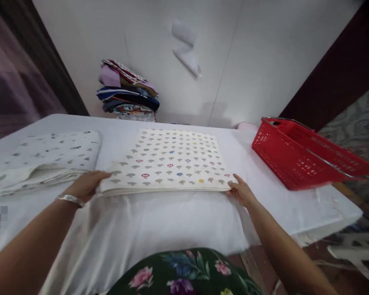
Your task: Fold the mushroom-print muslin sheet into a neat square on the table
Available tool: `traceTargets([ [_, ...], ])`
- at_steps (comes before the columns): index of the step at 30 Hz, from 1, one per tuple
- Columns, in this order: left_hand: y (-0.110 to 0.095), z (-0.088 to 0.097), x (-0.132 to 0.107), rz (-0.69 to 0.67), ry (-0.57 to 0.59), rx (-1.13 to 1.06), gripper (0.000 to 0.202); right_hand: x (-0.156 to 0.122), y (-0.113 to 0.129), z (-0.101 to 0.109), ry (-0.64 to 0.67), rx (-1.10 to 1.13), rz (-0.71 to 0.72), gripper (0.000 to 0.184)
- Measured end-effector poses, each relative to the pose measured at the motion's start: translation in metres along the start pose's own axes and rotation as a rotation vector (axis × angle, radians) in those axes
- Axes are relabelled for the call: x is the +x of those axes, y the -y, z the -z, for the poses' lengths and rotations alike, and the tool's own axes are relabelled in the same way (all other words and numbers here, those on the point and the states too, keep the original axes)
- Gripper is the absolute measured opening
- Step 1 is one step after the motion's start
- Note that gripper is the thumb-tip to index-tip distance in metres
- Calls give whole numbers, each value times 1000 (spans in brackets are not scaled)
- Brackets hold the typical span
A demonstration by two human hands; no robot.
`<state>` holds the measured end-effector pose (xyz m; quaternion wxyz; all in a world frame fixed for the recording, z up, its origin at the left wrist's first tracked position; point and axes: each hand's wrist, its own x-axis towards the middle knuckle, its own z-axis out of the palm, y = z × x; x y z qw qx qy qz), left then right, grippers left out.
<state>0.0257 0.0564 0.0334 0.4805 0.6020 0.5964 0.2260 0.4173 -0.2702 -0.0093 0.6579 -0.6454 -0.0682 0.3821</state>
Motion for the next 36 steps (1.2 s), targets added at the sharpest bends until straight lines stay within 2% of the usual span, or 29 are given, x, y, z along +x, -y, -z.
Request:
traceTargets([
  [2,2,9,5,28,-12,318,21,-11,-2,-2,45,-59,-41,66],
  [5,8,13,11,15,-3,783,25,-21,-9,-4,99,-53,-62,48],
  [8,8,8,5,-14,-6,1039,35,-27,-14,-2,115,34,-67,31],
  [11,-4,-10,-12,-210,-169,1170,49,-29,-16,2,127,125,-84,20],
  [12,-10,-22,-20,-326,-215,1152,50,-28,-17,4,136,147,-92,18],
  [14,-21,-55,-39,-575,-181,1009,43,-27,-18,6,157,179,-103,16],
  [15,-26,-77,-50,-693,-107,909,39,-26,-18,6,168,190,-106,17],
  [17,-36,-127,-74,-882,149,763,36,-25,-19,6,182,203,-105,18],
  [18,-40,-153,-86,-969,239,697,34,-25,-19,6,184,202,-99,18],
  [20,-48,-204,-108,-1131,377,576,29,-25,-20,5,181,182,-76,16],
  [22,-55,-247,-124,-1212,483,520,26,-26,-22,5,166,158,-41,15],
  [25,-63,-293,-135,-1225,544,551,25,-26,-26,3,151,143,32,17],
  [28,-66,-316,-133,-1139,580,590,22,-27,-31,-1,133,115,117,24],
  [32,-66,-321,-126,-969,658,462,25,-27,-33,-6,84,63,175,34],
  [36,-68,-318,-125,-775,634,359,23,-25,-33,-5,109,98,159,40],
])
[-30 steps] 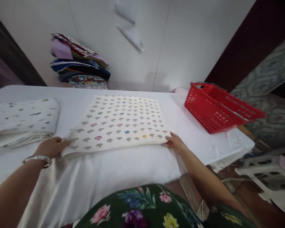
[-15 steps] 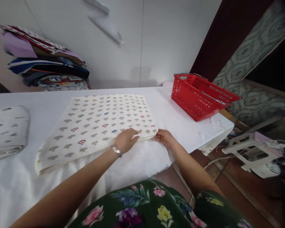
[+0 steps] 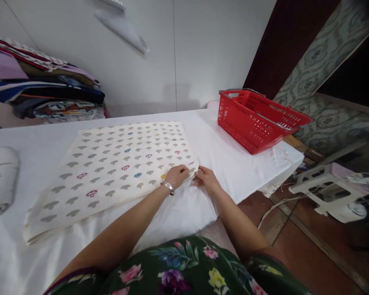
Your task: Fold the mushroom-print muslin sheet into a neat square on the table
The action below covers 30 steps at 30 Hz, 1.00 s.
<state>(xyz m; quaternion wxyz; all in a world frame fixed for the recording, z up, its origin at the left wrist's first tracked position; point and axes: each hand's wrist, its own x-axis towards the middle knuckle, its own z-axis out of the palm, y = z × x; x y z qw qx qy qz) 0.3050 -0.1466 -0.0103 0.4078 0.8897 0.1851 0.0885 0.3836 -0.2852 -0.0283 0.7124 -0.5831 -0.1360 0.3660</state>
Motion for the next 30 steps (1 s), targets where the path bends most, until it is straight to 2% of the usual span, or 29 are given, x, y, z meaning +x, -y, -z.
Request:
traceTargets([
  [2,-2,0,-2,8,-11,-16,21,1,0,2,20,32,-7,42],
  [7,-6,-2,-6,-101,21,48,18,0,-1,3,32,34,15,45],
  [12,-1,1,1,10,36,-67,20,-2,-1,3,39,26,25,48],
  [15,3,2,3,60,-16,-129,23,-2,-1,3,44,46,26,51],
  [17,3,2,1,38,-60,-106,22,-1,-1,2,26,53,26,50],
  [22,-1,5,-10,-76,-158,55,12,-1,-1,1,-42,58,34,48],
  [25,-3,11,-14,-223,-196,262,23,-1,-1,1,-77,61,29,54],
  [28,-5,14,-16,-380,-128,530,26,-2,0,1,-97,63,23,63],
  [30,-7,12,-17,-406,-53,635,23,-3,0,0,-103,58,24,67],
])
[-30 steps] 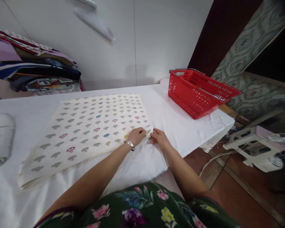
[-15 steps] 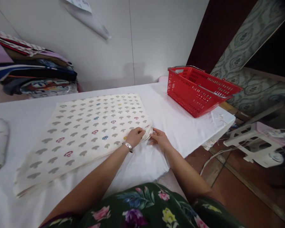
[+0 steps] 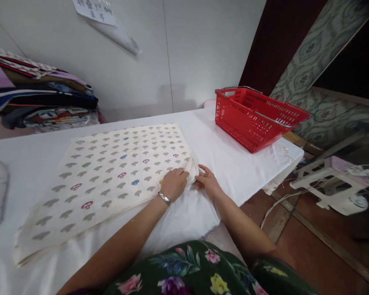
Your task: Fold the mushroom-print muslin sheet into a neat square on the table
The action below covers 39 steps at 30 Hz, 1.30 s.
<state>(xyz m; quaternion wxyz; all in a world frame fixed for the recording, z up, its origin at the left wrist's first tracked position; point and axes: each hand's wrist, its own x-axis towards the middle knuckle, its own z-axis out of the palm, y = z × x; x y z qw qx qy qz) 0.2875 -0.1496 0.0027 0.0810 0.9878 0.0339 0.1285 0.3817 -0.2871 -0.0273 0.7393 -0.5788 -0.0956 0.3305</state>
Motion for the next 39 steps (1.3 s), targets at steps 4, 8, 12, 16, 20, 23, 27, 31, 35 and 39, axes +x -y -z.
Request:
traceTargets([
  [4,-7,-5,2,2,33,-33,21,-1,0,-1,1,-7,12,68],
  [8,-8,-8,2,48,-35,-144,16,0,-2,0,15,-8,22,67],
  [12,-4,-5,1,47,-117,-240,17,0,-1,0,-4,-11,20,66],
  [16,4,-3,8,284,-224,-537,44,-1,1,-2,-13,-14,15,67],
  [20,15,1,23,591,-56,-916,46,-1,2,-3,-19,-12,11,65],
  [23,25,18,30,566,-127,-845,25,-1,2,-3,-30,-12,6,65],
  [27,24,43,24,357,-317,-256,29,0,1,-2,-25,1,1,64],
  [31,2,28,10,37,36,-7,26,2,-1,-1,-3,11,10,64],
  [35,-14,0,0,33,108,-20,22,1,-1,0,-8,13,21,64],
  [39,-13,-8,-2,101,58,-66,17,-1,0,-1,3,-17,23,63],
])
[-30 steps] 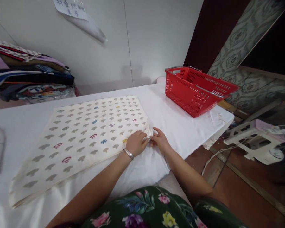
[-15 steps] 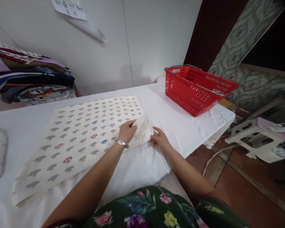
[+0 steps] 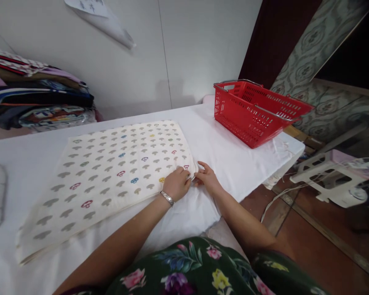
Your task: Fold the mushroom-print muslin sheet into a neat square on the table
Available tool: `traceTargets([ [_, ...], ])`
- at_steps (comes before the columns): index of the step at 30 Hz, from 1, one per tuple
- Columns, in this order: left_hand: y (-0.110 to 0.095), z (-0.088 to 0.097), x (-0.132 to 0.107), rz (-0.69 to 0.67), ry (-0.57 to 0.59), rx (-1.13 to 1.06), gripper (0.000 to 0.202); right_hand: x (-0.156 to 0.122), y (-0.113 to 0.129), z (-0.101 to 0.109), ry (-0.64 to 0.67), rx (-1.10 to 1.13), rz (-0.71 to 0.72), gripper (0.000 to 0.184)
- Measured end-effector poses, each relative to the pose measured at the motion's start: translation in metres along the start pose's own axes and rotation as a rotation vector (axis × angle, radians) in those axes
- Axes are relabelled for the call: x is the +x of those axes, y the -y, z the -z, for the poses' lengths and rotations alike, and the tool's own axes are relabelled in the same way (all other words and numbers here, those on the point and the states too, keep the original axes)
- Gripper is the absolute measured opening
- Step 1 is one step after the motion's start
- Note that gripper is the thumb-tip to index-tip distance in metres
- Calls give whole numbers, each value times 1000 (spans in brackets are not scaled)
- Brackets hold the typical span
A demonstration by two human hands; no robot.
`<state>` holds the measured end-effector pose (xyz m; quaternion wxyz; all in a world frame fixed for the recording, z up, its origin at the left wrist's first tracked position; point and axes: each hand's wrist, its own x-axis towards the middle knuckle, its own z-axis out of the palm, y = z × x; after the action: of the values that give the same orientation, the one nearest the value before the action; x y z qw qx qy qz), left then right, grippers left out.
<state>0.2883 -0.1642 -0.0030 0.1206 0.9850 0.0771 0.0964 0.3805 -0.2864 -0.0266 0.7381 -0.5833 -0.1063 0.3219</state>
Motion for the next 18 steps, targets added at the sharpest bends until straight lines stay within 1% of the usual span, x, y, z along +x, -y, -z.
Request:
traceTargets([
  [3,2,0,2,24,0,-22,21,-1,0,0,17,-18,13,63],
  [7,-1,-1,7,94,12,-39,22,0,-1,0,19,-39,17,65],
  [10,-4,1,10,109,35,-28,20,0,-2,1,26,-59,33,67],
  [12,-3,4,11,135,42,-60,22,1,-3,1,31,-60,38,68],
  [14,1,7,13,198,28,-165,23,1,-3,1,30,-55,38,67],
  [18,14,12,16,357,8,-467,25,1,-2,0,19,-74,46,66],
])
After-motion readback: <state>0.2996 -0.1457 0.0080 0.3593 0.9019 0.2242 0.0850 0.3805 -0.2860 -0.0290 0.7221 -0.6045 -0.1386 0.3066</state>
